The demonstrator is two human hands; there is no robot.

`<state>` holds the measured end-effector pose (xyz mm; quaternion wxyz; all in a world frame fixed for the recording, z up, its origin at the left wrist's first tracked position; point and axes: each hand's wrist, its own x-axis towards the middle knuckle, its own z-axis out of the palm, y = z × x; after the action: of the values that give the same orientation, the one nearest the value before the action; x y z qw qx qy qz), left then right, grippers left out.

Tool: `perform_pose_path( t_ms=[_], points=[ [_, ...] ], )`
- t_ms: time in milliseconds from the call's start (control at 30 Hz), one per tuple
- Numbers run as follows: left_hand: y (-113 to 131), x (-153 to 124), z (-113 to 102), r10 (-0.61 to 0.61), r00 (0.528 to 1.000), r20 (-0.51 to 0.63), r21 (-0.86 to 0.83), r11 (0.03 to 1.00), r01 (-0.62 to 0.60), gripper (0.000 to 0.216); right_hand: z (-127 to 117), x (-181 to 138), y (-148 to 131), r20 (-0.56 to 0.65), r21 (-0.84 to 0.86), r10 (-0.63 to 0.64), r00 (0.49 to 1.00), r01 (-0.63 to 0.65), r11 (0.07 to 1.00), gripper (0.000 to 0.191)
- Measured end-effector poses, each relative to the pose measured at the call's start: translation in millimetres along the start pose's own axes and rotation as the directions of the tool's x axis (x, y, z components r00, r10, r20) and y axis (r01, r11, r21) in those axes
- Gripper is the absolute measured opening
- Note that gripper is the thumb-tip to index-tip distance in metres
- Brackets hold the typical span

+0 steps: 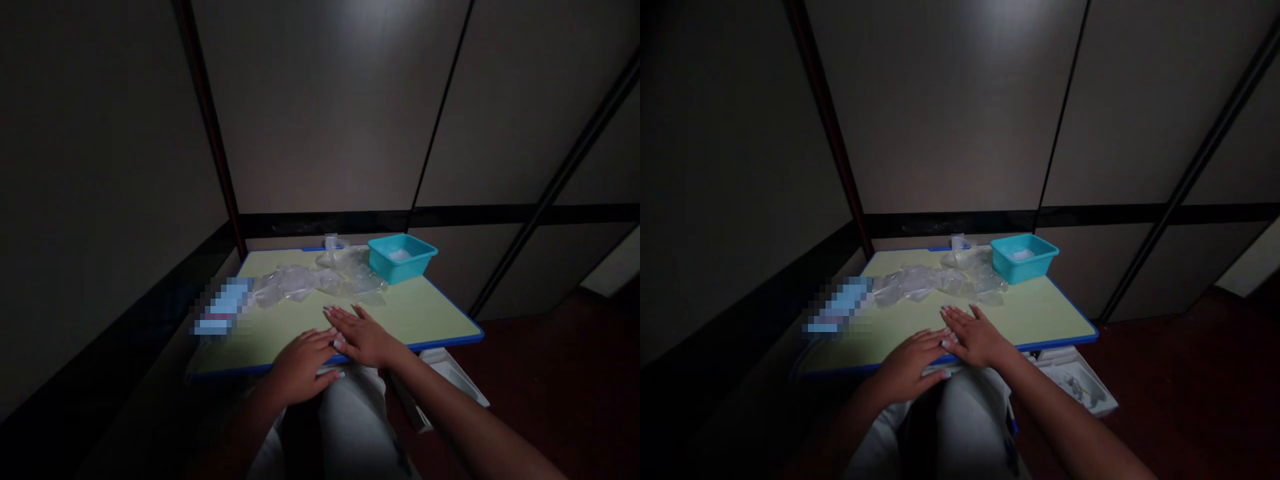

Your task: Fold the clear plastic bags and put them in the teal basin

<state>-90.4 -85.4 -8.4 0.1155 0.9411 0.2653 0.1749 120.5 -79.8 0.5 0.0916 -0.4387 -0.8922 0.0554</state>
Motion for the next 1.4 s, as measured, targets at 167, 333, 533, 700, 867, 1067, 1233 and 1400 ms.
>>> perform_pose_path(
  t_ms=[167, 333, 533, 700, 867, 1067, 1233, 1400],
  points=[
    [-10.9, -1.9, 11.9, -0.030, 0.986, -0.166, 0.010, 0.999, 0.032, 0.048, 3.9, -6.0, 2.8, -0.082, 0.002, -0.043, 0.996, 0.044, 0.999, 0.080],
    [-41.6, 7.7, 30.7, -0.006, 0.948, -0.320, 0.149, 0.987, 0.056, 0.072, -0.9, -8.0, 2.2, -0.088, 0.027, -0.100, 0.991, 0.103, 0.994, 0.081],
    [-53.5, 32.9, 39.7, 0.073, 0.971, -0.227, 0.236, 0.972, -0.017, 0.081, 3.8, -10.0, 8.5, -0.088, -0.070, -0.153, 0.984, 0.147, 0.987, 0.075],
    [-51.5, 48.2, 36.8, 0.099, 0.988, -0.118, 0.125, 0.989, -0.084, 0.082, 38.4, -14.1, 20.4, -0.254, -0.368, -0.212, 0.944, 0.109, 0.923, 0.042],
    [-36.1, 62.0, 12.3, 0.059, 0.997, -0.046, -0.007, 0.998, -0.059, 0.064, 53.9, -26.3, 21.4, -0.334, -0.520, -0.322, 0.886, 0.111, 0.847, 0.024],
    [-9.7, 88.4, -14.8, 0.051, 0.998, -0.034, -0.313, 0.948, -0.059, 0.054, 7.2, -43.5, 15.3, -0.264, 0.000, -0.070, 0.962, 0.072, 0.997, 0.048],
    [-10.6, 132.5, -21.5, -0.029, 0.970, -0.240, -0.591, 0.798, -0.122, 0.034, -56.8, -37.5, 34.0, -0.270, 0.506, 0.202, 0.942, -0.039, 0.862, 0.037],
    [-19.3, 167.8, -17.0, -0.155, 0.919, -0.362, -0.740, 0.647, -0.182, 0.021, -77.9, -27.0, 63.7, -0.361, 0.651, 0.345, 0.867, -0.031, 0.758, 0.039]
  ],
)
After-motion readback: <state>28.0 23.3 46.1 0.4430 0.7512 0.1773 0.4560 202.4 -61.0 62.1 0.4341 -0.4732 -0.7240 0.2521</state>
